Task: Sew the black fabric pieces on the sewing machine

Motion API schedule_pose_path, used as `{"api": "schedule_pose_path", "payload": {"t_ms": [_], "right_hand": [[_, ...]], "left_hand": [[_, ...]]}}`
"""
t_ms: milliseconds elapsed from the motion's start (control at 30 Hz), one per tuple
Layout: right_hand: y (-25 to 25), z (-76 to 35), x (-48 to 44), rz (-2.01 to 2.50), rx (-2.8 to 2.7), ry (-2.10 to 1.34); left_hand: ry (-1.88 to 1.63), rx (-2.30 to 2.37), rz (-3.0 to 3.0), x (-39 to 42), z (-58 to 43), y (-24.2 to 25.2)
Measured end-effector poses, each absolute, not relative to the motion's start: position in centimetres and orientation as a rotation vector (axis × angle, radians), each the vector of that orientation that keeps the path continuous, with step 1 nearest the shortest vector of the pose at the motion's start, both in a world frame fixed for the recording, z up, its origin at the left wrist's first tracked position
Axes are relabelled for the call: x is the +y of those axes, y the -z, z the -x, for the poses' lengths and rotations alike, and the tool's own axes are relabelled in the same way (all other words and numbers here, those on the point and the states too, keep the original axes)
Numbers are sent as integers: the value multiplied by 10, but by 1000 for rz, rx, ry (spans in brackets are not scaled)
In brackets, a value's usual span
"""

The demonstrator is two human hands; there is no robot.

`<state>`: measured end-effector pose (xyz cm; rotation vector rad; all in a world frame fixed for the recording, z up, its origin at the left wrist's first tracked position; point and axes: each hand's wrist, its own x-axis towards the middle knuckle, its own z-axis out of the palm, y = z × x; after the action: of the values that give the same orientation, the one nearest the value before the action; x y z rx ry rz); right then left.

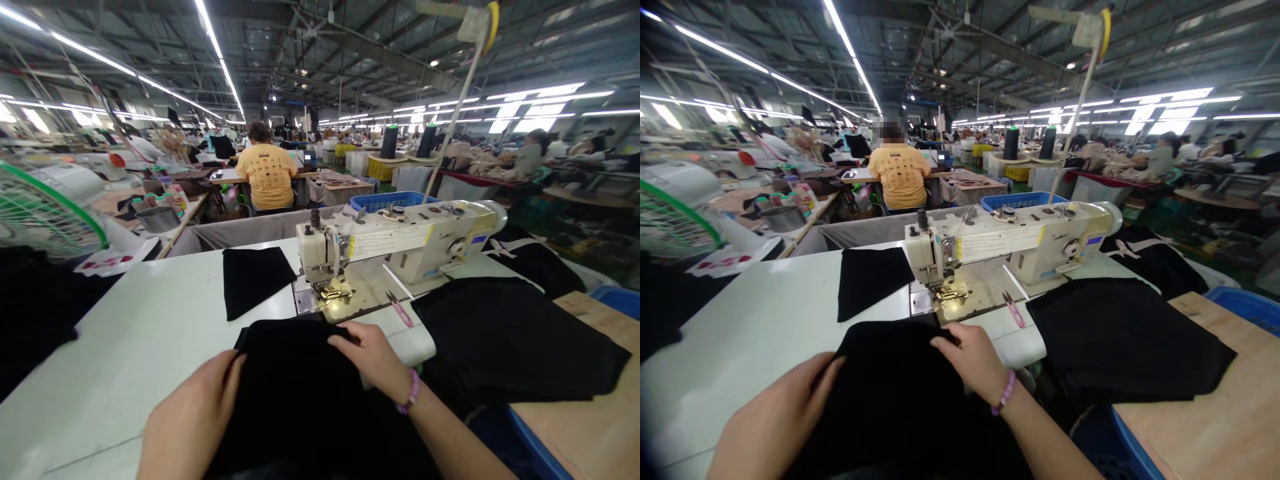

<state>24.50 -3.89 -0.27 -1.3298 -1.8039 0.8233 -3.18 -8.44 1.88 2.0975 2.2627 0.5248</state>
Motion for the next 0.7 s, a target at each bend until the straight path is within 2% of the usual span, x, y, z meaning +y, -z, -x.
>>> {"api": "schedule_pose_path", "payload": {"t_ms": [100, 233, 333, 433, 533, 633, 700], "right_hand": [[21, -221, -8, 1347, -1848, -694], [37, -205, 8, 1340, -1868, -592], [42, -207, 5, 1347, -1846, -567], [41, -218, -2, 1337, -1806, -571], [33, -227, -13, 1257, -1655, -790], [21, -231, -22, 1112, -1424, -1274], [14, -229, -28, 1059, -1325, -1380]], "left_hand": [[-250, 2353, -2154, -48, 31, -17], [-231, 2244, -2102, -26, 38, -1], [-471, 2114, -2134, -30, 40, 7], [-978, 1915, -1985, -44, 37, 7], [-1304, 1735, -1663, -61, 35, 1], [-1374, 1563, -1460, -72, 31, -8], [-1379, 1483, -1400, -74, 27, -15]]}}
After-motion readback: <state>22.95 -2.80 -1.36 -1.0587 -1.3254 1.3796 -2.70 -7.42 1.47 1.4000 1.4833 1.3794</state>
